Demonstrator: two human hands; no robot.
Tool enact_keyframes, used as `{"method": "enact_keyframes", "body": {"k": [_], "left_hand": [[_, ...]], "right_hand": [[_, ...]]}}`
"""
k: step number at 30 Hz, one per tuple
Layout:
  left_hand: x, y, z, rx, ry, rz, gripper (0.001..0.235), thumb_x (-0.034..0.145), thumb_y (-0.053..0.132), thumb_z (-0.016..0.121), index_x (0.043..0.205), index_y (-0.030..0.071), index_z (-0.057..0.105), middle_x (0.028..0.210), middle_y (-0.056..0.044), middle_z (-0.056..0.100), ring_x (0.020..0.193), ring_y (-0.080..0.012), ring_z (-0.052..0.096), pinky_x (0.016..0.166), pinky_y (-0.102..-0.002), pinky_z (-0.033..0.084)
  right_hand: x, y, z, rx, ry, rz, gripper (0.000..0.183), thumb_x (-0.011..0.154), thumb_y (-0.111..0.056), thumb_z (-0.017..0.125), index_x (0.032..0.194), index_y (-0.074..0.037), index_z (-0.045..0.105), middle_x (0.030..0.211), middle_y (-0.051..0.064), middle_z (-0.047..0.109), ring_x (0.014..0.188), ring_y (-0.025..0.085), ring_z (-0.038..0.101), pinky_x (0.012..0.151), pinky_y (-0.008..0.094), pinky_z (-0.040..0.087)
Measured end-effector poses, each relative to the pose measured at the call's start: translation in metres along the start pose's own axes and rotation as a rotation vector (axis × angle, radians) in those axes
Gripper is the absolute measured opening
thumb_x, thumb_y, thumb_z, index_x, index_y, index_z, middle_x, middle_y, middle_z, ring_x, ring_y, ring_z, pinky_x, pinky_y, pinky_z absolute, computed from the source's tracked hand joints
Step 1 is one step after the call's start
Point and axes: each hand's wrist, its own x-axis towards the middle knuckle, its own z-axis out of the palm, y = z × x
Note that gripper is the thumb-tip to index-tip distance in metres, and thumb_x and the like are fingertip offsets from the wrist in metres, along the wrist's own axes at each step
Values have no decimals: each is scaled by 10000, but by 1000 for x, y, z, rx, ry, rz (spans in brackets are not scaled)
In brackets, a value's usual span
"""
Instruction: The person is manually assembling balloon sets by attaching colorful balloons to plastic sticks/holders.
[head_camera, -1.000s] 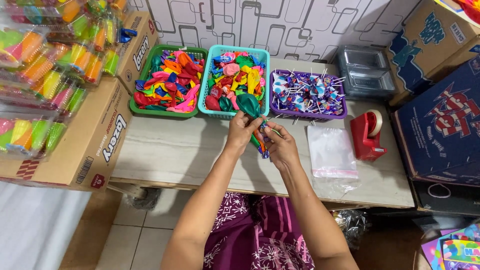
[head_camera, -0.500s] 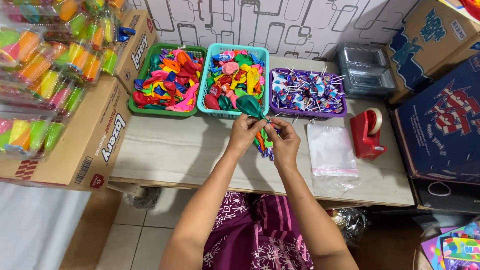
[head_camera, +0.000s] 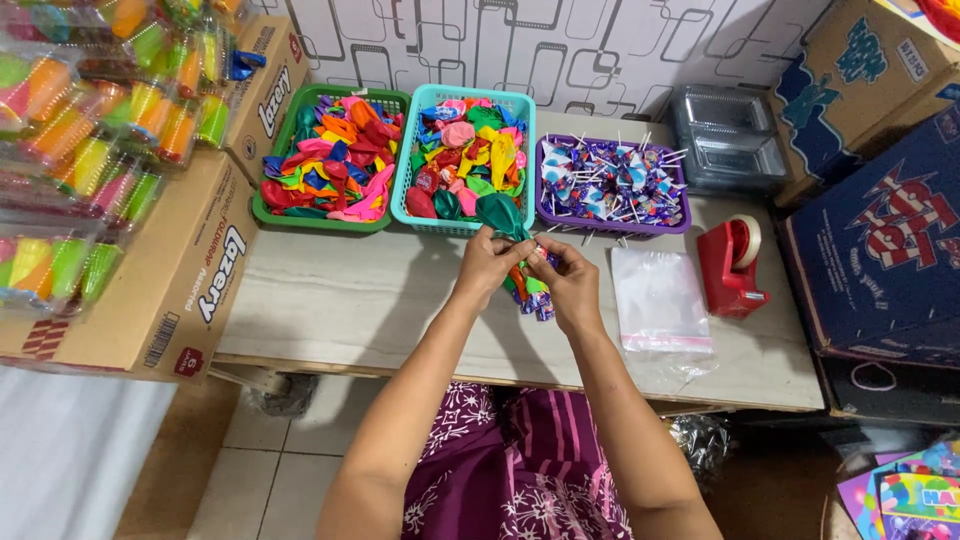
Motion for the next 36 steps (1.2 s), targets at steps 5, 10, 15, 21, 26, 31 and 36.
{"method": "enact_keyframes", "body": {"k": [5, 10, 15, 21, 26, 31, 36], "left_hand": [[-13, 3, 4, -50, 64, 1, 336, 982, 260, 714, 1230, 67, 593, 1080, -152, 745, 1001, -189, 660, 883, -373, 546], [-22, 4, -1, 184, 37, 238, 119, 987, 202, 719, 1083, 132, 721, 997, -116, 765, 998, -254, 718, 884, -395, 578], [-15, 2, -7, 253, -23, 276, 158, 944, 286, 778, 1066, 186, 771, 958, -42, 782, 948, -158, 728, 873, -337, 591], [-12, 8, -11, 203, -41, 318, 122, 965, 247, 763, 1044, 156, 782, 897, -67, 774, 882, -165, 719, 821, -354, 588], [-9, 9, -11, 238, -38, 330, 113, 950, 240, 774, 1033, 163, 769, 862, -36, 761, 862, -98, 689, 809, -314, 588], [-16, 19, -13, 215, -49, 345, 117, 975, 255, 751, 1036, 157, 768, 853, -68, 755, 838, -147, 692, 798, -356, 586], [-19, 28, -21, 174, -50, 441, 88, 949, 174, 770, 1019, 121, 771, 841, -52, 737, 823, -100, 652, 805, -317, 569]], "right_hand": [[12, 9, -5, 99, 20, 90, 340, 889, 1, 793, 1191, 96, 670, 964, 184, 678, 844, 244, 730, 741, 383, 688], [11, 0, -9, 86, -13, 196, 319, 856, -49, 832, 1139, 15, 698, 869, 59, 670, 694, 132, 685, 505, 200, 596], [12, -7, -16, 41, -74, 239, 284, 875, -90, 829, 1131, -57, 711, 818, 60, 674, 553, 131, 640, 357, 182, 416], [8, -26, -10, 97, -122, 237, 277, 896, 5, 757, 1159, 46, 679, 833, 95, 651, 555, 148, 674, 394, 196, 503], [7, -27, -11, 146, -137, 233, 304, 884, 30, 758, 1171, 77, 670, 834, 106, 641, 575, 167, 697, 428, 206, 560], [9, -27, -10, 142, -126, 229, 258, 880, 30, 768, 1120, 89, 694, 801, 111, 636, 580, 169, 705, 452, 210, 588], [7, -36, -3, 185, -170, 245, 227, 877, 34, 762, 1078, 112, 689, 749, 121, 653, 571, 163, 711, 479, 203, 600]]}}
